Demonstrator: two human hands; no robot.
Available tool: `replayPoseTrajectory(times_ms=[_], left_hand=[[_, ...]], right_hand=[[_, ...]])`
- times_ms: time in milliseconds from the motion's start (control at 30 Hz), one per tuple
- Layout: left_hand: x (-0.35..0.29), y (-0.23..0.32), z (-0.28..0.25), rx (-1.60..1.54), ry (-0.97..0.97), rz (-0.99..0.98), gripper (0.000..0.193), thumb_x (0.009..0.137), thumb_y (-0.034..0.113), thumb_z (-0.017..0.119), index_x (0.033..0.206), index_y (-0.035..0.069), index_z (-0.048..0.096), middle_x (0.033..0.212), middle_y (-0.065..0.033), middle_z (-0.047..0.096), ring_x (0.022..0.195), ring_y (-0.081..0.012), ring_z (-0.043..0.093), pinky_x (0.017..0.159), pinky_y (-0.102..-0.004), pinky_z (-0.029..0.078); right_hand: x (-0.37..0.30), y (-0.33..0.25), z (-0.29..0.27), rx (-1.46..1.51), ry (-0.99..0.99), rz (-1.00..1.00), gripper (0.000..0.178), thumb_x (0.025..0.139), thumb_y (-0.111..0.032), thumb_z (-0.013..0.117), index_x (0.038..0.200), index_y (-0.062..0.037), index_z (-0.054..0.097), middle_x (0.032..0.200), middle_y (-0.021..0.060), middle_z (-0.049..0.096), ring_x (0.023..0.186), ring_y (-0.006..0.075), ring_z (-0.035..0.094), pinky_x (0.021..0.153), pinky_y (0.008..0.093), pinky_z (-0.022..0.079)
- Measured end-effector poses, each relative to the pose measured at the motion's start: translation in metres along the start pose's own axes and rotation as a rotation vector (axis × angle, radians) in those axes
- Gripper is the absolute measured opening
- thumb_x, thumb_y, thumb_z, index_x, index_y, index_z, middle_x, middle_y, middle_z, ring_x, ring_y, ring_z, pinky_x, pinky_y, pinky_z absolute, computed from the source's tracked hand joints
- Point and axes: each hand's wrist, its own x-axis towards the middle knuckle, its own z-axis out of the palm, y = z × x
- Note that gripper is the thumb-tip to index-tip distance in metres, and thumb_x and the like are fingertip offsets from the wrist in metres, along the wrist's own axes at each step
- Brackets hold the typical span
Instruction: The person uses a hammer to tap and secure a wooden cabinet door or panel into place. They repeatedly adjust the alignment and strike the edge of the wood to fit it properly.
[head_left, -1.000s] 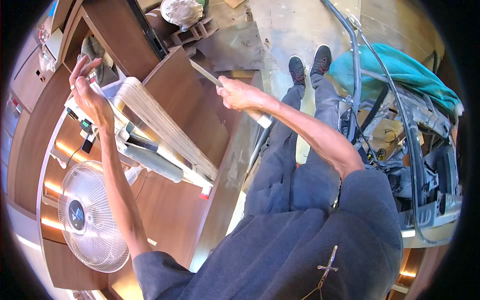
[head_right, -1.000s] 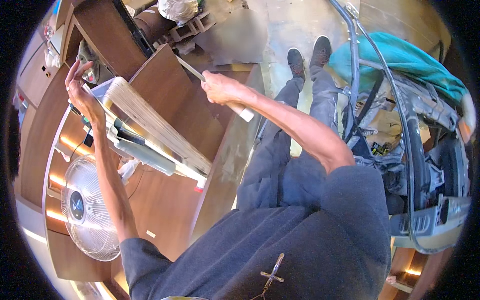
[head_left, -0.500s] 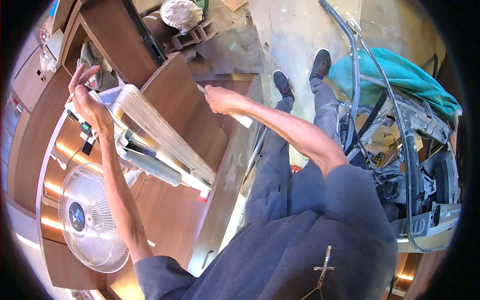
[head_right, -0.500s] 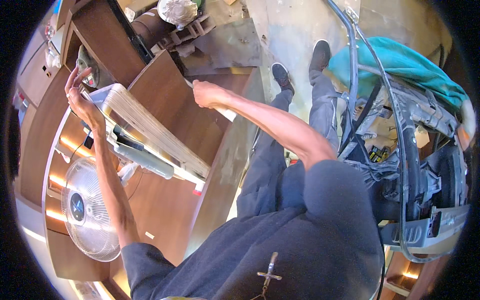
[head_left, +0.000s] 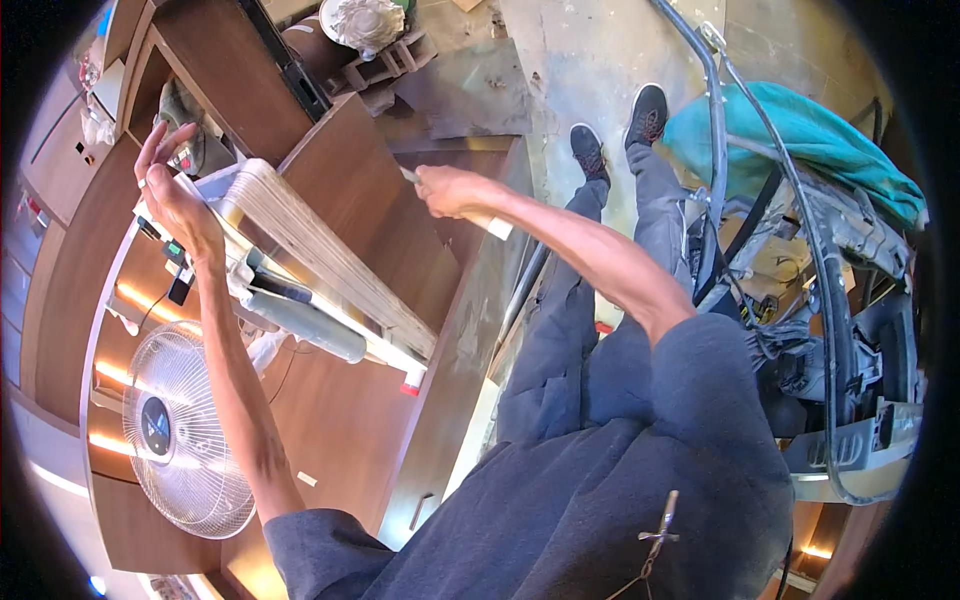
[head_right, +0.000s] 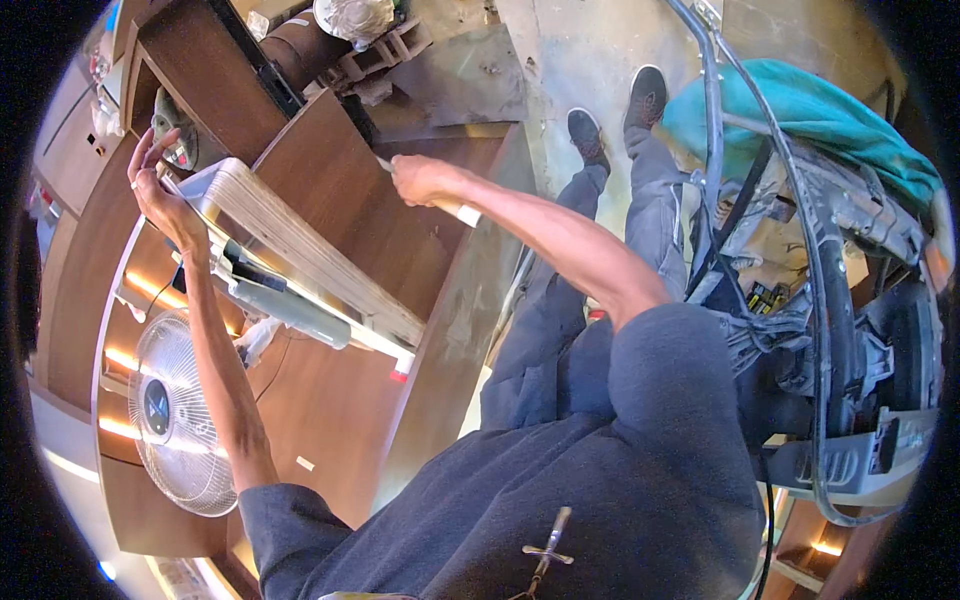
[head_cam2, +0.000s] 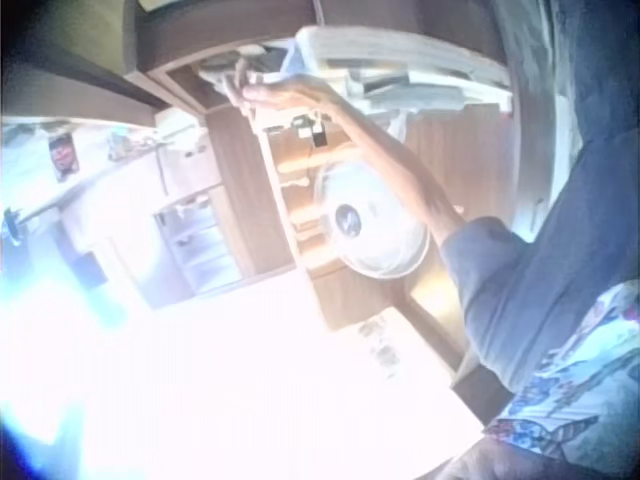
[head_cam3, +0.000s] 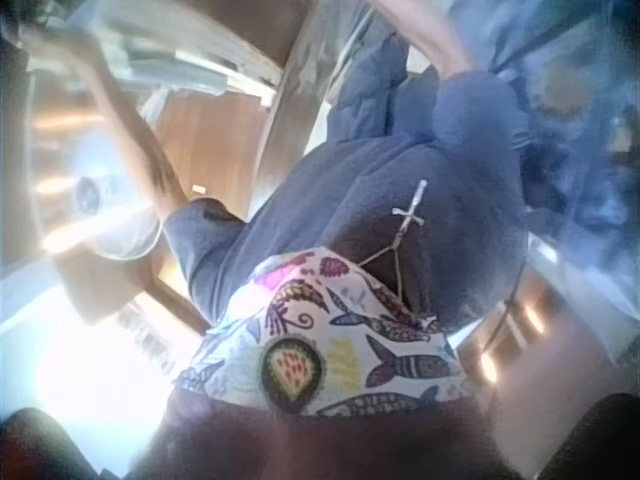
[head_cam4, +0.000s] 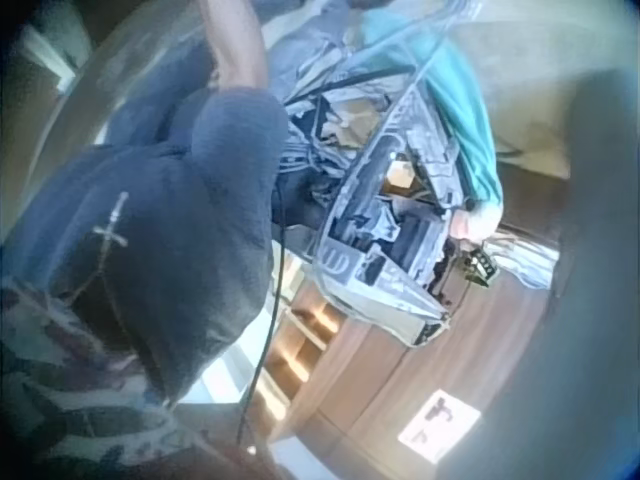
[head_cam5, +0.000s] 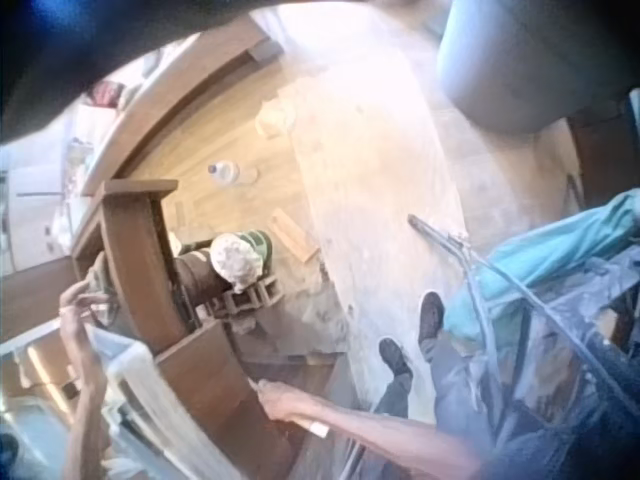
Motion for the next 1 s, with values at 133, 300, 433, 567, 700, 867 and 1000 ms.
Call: replayPoseTrajectory(times_ms=[133, 300, 433, 567, 700, 867, 1000], left_hand=[[-0.002, -0.003, 0.0, -0.04, 0.0, -0.006, 0.056, 0.099, 0.045, 0.029, 0.123, 0.002, 0.056, 0.102, -0.012, 0.07, 0.104, -0.0202, 0.056, 0.103, -0.038, 0.032], [0.005, 0.011, 0.007, -0.01, 0.019, 0.049, 0.054, 0.1, 0.042, 0.028, 0.124, 0.002, 0.055, 0.102, -0.0124, 0.07, 0.102, -0.0194, 0.057, 0.103, -0.0374, 0.032], [-0.003, -0.003, 0.001, -0.04, 0.005, 0.012, 0.053, 0.1, 0.039, 0.027, 0.124, 0.001, 0.055, 0.103, -0.0126, 0.07, 0.101, -0.0192, 0.057, 0.103, -0.0358, 0.032], [0.001, 0.004, 0.005, -0.079, -0.01, -0.02, 0.053, 0.099, 0.04, 0.027, 0.124, 0.001, 0.054, 0.104, -0.0129, 0.07, 0.1, -0.0183, 0.057, 0.102, -0.0329, 0.032], [0.002, -0.005, 0.003, -0.023, -0.007, 0.044, 0.054, 0.1, 0.041, 0.028, 0.124, 0.0, 0.055, 0.103, -0.0132, 0.07, 0.102, -0.0191, 0.057, 0.104, -0.0363, 0.031], [-0.002, -0.003, 0.001, -0.058, 0.001, 0.046, 0.054, 0.101, 0.041, 0.027, 0.123, 0.0, 0.055, 0.102, -0.0107, 0.07, 0.106, -0.0199, 0.056, 0.104, -0.0373, 0.031], [-0.001, 0.007, 0.0, 0.005, 0.007, 0.083, 0.051, 0.101, 0.036, 0.027, 0.122, -0.001, 0.056, 0.102, -0.0113, 0.07, 0.106, -0.0206, 0.056, 0.104, -0.0353, 0.032]], right_hand=[[-0.059, -0.007, 0.004, 0.279, 0.089, 0.075, 0.019, 0.087, -0.01, 0.057, 0.097, 0.0022, 0.046, 0.068, 0.018, 0.063, 0.056, 0.0294, 0.064, 0.048, 0.0424, 0.048], [0.018, 0.032, 0.044, 0.09, 0.224, -0.062, 0.02, 0.088, -0.009, 0.055, 0.102, 0.0032, 0.048, 0.072, 0.0186, 0.063, 0.066, 0.0344, 0.065, 0.055, 0.0453, 0.048], [-0.028, 0.025, 0.044, 0.212, 0.152, 0.001, 0.013, 0.092, -0.01, 0.048, 0.099, 0.0008, 0.047, 0.07, 0.0142, 0.062, 0.059, 0.0303, 0.062, 0.051, 0.0448, 0.046], [-0.01, 0.049, 0.081, 0.153, 0.22, 0.024, 0.016, 0.089, -0.01, 0.05, 0.1, 0.0017, 0.049, 0.078, 0.0206, 0.065, 0.072, 0.0379, 0.066, 0.059, 0.0485, 0.048], [0.018, 0.07, 0.096, -0.078, 0.109, 0.056, 0.019, 0.088, -0.011, 0.052, 0.102, 0.0009, 0.05, 0.081, 0.0211, 0.065, 0.072, 0.0379, 0.066, 0.061, 0.0482, 0.049], [-0.007, 0.085, 0.091, 0.179, 0.352, 0.173, 0.019, 0.094, -0.013, 0.048, 0.107, -0.0006, 0.052, 0.093, 0.0219, 0.066, 0.086, 0.0392, 0.065, 0.072, 0.047, 0.051], [0.004, 0.072, 0.079, 0.409, 0.707, -0.288, 0.024, 0.096, -0.016, 0.046, 0.114, -0.0016, 0.052, 0.104, 0.0197, 0.067, 0.1, 0.0362, 0.065, 0.081, 0.0446, 0.05]])
